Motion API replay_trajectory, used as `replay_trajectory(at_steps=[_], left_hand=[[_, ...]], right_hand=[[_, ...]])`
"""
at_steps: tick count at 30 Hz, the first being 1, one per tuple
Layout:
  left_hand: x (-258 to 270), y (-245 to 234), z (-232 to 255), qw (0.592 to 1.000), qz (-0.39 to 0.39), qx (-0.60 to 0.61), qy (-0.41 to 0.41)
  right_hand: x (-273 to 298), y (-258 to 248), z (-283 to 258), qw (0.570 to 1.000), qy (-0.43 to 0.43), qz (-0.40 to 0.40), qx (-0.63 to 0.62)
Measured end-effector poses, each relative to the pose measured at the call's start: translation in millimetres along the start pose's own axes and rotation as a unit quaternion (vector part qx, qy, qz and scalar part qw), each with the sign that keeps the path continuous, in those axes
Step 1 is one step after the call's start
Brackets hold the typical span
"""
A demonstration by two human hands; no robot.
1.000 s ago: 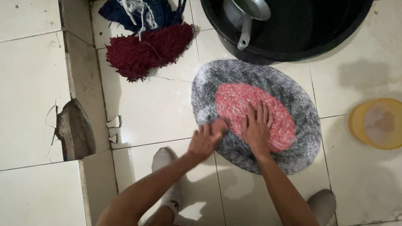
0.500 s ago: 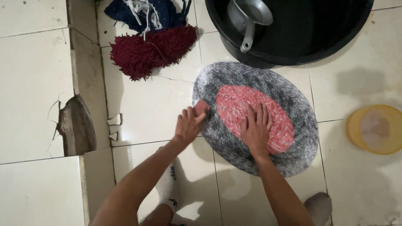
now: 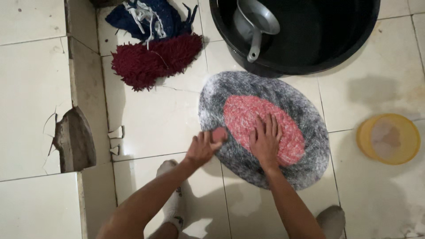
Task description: The person washes an oval rug on a tiled floor by hand using a bar of soap. They rub the soap across the surface and scrub the rug with their hands.
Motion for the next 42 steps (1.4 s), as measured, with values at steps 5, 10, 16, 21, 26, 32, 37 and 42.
replay_trajectory(at_steps=[5, 10, 16, 21, 26, 32, 37, 42], left_hand=[[-22, -10, -65, 0.993, -0.04, 0.019, -0.107], [-26, -13, -37, 0.993, -0.071, 0.052, -0.081], [-7, -18, 64, 0.994, -0.021, 0.103, 0.027], [-29, 2, 22, 0.999, -0.047, 0.018, 0.01], [-47, -9, -59, 0.988, -0.095, -0.018, -0.122], [-44, -17, -48, 0.984, -0.132, 0.055, -0.108], [-25, -14, 2, 1.0, -0.005, 0.026, -0.003], [-32, -5, -13, 0.999, -0.003, 0.03, -0.014]], right_hand=[[0, -3, 0, 1.0, -0.009, 0.004, 0.001], [-1, 1, 2, 1.0, 0.008, -0.001, 0.002], [1, 5, 4, 1.0, 0.006, -0.003, 0.008], [2, 4, 4, 1.0, -0.005, 0.008, 0.0], [2, 2, 1, 1.0, -0.006, 0.01, 0.006], [1, 5, 4, 1.0, -0.001, 0.003, 0.01], [1, 7, 3, 1.0, 0.002, 0.01, 0.014], [-1, 5, 4, 1.0, -0.004, 0.013, -0.002]])
Point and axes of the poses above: each hand's wrist, its own x-axis away from the middle knuckle, its own y-axis out of the palm, z = x × y, the point moved 7 cm from there along -x, towards the middle knuckle, and after that the axes turned 1 degree about x, right-handed, at the moved point
